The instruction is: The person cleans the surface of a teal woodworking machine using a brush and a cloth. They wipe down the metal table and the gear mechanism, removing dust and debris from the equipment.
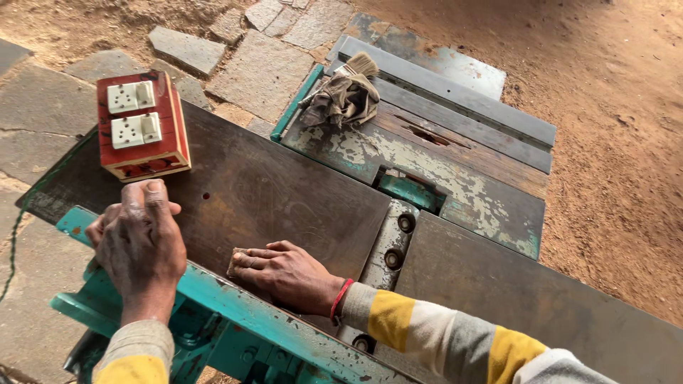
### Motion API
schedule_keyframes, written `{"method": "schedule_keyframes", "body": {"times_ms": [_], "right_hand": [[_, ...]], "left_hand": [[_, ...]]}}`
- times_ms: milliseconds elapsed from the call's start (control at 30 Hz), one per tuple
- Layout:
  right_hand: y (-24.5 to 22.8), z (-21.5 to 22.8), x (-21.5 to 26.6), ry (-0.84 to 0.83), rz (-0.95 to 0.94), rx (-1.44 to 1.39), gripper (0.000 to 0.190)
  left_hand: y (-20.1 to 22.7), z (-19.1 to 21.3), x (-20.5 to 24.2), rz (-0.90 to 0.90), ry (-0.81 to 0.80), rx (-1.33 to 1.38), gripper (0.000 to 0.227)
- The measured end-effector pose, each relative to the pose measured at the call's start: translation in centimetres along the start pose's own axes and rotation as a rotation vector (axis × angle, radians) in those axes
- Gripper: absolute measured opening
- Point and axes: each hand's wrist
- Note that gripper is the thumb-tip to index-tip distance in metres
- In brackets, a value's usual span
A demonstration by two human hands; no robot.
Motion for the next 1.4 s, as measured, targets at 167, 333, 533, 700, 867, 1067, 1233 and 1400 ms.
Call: {"method": "schedule_keyframes", "body": {"times_ms": [167, 333, 533, 700, 867, 1067, 1233, 1400], "right_hand": [[0.5, 0.8, -1.0, -0.018, 0.015, 0.09, 0.051], [2.2, 2.9, -2.0, -0.162, -0.14, -0.01, 0.061], [5.4, -0.2, 1.0, -0.001, 0.199, 0.3, 0.061], [12.1, 0.1, -5.8, 0.058, 0.008, 0.087, 0.044], [11.1, 0.6, -5.7, 0.104, 0.079, 0.019, 0.044], [6.6, 0.0, 3.0, 0.007, 0.132, 0.152, 0.07], [13.2, 2.7, -9.0, 0.024, -0.229, -0.021, 0.033], [8.4, -1.1, -3.0, 0.227, 0.342, 0.028, 0.04]], "left_hand": [[0.0, -0.1, 0.0, -0.007, 0.007, 0.002, 0.052], [-0.4, -0.3, -0.2, -0.046, 0.028, 0.043, 0.048], [-0.6, -0.5, -0.1, 0.0, 0.014, 0.061, 0.045], [-2.1, -0.6, 0.3, -0.204, 0.161, -0.101, 0.043], [0.7, 0.9, 0.2, 0.004, 0.035, 0.142, 0.045], [-0.7, -0.2, 0.0, 0.023, 0.024, 0.178, 0.047], [-0.5, 0.3, -0.3, -0.058, 0.061, 0.078, 0.051], [0.0, 0.7, -0.3, 0.028, 0.02, 0.162, 0.056]]}}
Point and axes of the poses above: each hand's wrist, its own x-axis away from the middle knuckle, its own z-axis out of the back of the hand, y = z × x, and after that the axes turned 12 degrees about z, right-handed
